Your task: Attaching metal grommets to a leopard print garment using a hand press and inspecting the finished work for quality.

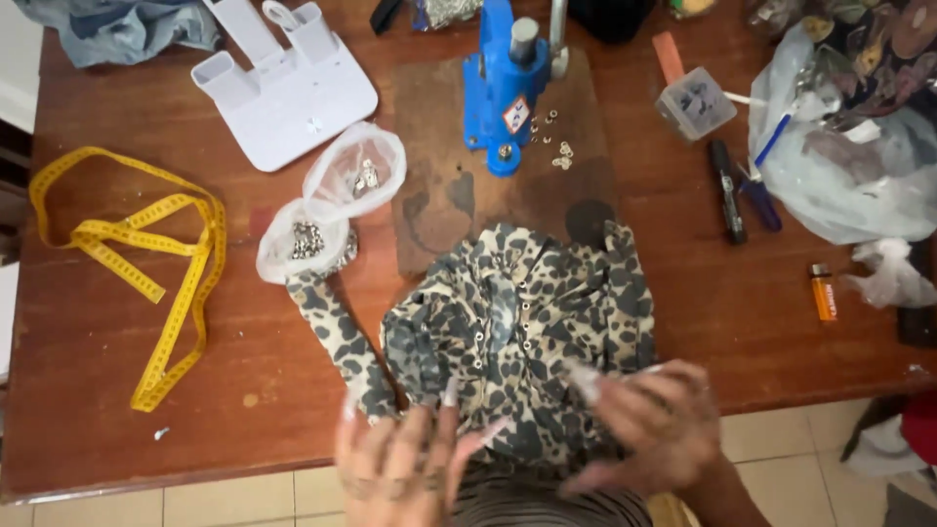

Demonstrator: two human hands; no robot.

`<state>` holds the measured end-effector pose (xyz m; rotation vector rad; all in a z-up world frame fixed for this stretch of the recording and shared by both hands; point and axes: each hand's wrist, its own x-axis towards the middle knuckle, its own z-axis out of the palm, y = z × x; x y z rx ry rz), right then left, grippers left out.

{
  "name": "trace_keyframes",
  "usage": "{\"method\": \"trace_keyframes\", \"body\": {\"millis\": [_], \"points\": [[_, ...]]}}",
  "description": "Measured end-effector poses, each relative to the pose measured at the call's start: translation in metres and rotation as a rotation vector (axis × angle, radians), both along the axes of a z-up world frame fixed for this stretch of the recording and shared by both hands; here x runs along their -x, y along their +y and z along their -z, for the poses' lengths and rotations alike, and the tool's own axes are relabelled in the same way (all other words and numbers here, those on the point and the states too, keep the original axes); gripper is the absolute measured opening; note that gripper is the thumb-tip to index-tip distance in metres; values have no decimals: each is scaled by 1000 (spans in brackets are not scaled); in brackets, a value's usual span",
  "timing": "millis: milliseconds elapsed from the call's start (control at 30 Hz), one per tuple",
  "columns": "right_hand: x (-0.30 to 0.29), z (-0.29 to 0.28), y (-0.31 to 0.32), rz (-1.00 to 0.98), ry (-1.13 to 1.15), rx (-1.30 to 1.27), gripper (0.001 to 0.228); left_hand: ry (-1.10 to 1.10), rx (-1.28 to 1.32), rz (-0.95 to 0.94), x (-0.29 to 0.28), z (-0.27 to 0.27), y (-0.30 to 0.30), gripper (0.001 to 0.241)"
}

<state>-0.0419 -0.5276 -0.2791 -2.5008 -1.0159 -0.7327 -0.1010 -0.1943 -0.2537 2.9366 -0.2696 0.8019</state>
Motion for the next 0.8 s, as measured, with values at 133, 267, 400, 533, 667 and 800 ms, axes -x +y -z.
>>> {"method": "trace_keyframes", "body": {"millis": [133, 267, 400, 533, 667, 800], "points": [[-37, -14, -4, 12, -29, -7, 44, 113, 237, 334, -60, -54, 39, 60], [-74, -15, 13, -131, 271, 196, 75, 398, 75, 545, -107, -32, 45, 77], [-84, 16, 8, -84, 357, 350, 111, 430, 57, 478, -107, 6, 43, 89], [-85, 9, 6, -110, 379, 371, 120, 455, 6, 307, -90, 24, 45, 103], [-72, 2, 16, -115, 252, 122, 76, 443, -62, 196, -84, 20, 33, 110], [-39, -12, 13, -160, 278, 24, 51, 234, 89, 330, -75, -2, 22, 85]]}}
